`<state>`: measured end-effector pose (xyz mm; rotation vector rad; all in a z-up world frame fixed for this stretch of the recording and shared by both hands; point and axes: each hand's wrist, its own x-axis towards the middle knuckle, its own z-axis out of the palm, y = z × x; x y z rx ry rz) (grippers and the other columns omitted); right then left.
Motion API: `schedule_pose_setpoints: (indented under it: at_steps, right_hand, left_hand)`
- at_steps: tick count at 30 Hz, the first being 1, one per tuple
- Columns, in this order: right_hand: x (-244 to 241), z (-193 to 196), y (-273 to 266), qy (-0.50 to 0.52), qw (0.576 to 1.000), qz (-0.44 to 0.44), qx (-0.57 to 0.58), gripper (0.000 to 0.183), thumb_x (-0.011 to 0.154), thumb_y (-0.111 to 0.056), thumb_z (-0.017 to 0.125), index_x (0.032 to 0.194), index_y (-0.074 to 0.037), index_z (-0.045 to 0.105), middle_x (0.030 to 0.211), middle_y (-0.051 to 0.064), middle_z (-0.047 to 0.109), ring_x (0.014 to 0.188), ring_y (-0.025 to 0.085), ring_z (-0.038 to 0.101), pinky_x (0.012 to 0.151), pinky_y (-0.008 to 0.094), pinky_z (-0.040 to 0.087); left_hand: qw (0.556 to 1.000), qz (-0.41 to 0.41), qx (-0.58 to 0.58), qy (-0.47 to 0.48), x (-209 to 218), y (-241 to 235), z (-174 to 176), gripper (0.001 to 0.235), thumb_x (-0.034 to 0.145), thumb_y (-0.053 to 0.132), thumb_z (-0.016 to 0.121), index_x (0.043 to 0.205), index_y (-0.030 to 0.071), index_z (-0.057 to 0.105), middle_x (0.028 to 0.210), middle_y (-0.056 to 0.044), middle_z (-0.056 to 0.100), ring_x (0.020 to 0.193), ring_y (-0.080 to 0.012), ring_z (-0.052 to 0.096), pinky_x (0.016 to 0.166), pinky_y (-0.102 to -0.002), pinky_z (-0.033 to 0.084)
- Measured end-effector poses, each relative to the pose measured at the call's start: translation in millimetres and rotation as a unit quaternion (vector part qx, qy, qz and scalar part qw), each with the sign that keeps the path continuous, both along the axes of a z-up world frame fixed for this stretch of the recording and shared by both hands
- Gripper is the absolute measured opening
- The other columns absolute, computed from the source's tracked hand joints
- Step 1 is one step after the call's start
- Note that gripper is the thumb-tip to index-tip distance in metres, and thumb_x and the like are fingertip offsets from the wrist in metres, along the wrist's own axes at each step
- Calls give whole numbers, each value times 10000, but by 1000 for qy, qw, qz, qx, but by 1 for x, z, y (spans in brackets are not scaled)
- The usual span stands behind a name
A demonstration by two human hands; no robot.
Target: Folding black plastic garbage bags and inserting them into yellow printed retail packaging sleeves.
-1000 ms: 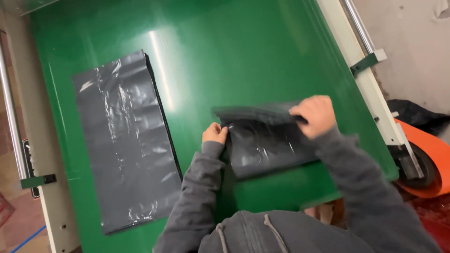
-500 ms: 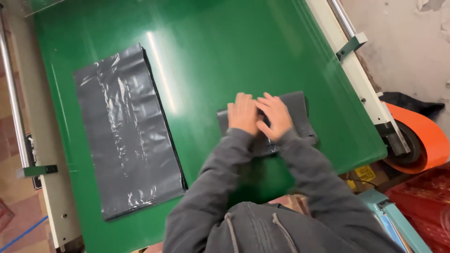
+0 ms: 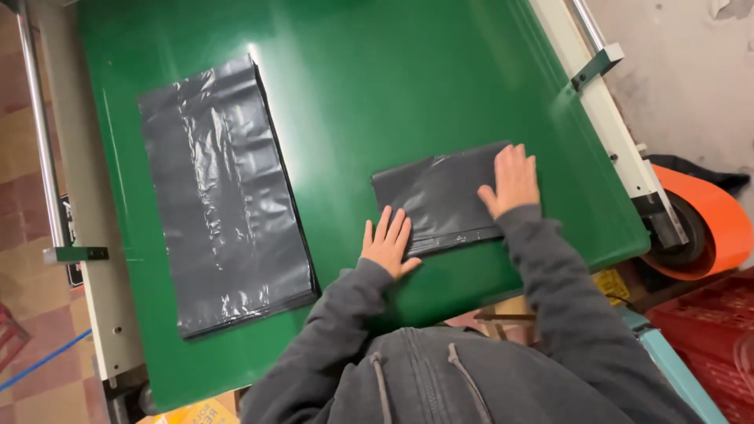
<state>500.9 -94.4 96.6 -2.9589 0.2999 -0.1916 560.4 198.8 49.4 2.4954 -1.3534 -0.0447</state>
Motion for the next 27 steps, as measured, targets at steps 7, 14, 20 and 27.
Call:
schedule_pose_setpoints:
  at_steps: [7,14,20,27]
  right_hand:
    - [-106,-50,104,-88,963,166,192,530,787,-165,726,1264,25,594,1365,219,585,1318,421,523,1108,543,381]
    - [-180,-178,23,22,880,-166,445,185,986,-111,644,1151,-38,686,1006,162,715,943,299,684,915,472,591]
    - [-146,-158,-23,-87,451,-315,830,276,1003,-208,621,1237,-78,558,1080,62,698,868,217,707,726,385,582]
    - [-127,-100,-26,-25,726,-385,570,201,1034,-200,661,1090,-14,610,938,122,682,710,232,658,614,395,557]
  left_hand:
    - [938,-257,82,216,-7,-30,37,248,990,380,639,1111,175,709,1083,-69,737,972,-327,683,826,-467,546]
    - [600,-21,-58,798,90,-76,-114,777,1046,643,233,917,78,751,1051,-84,827,1048,-277,740,842,-343,522]
    - [971,80,-86,208,56,-91,-61,427,1009,508,532,953,105,661,955,-169,735,917,-405,693,811,-504,542]
    - [965,188,-106,150,34,25,18,458,956,525,636,1155,113,633,1127,-97,689,1083,-345,639,844,-505,523]
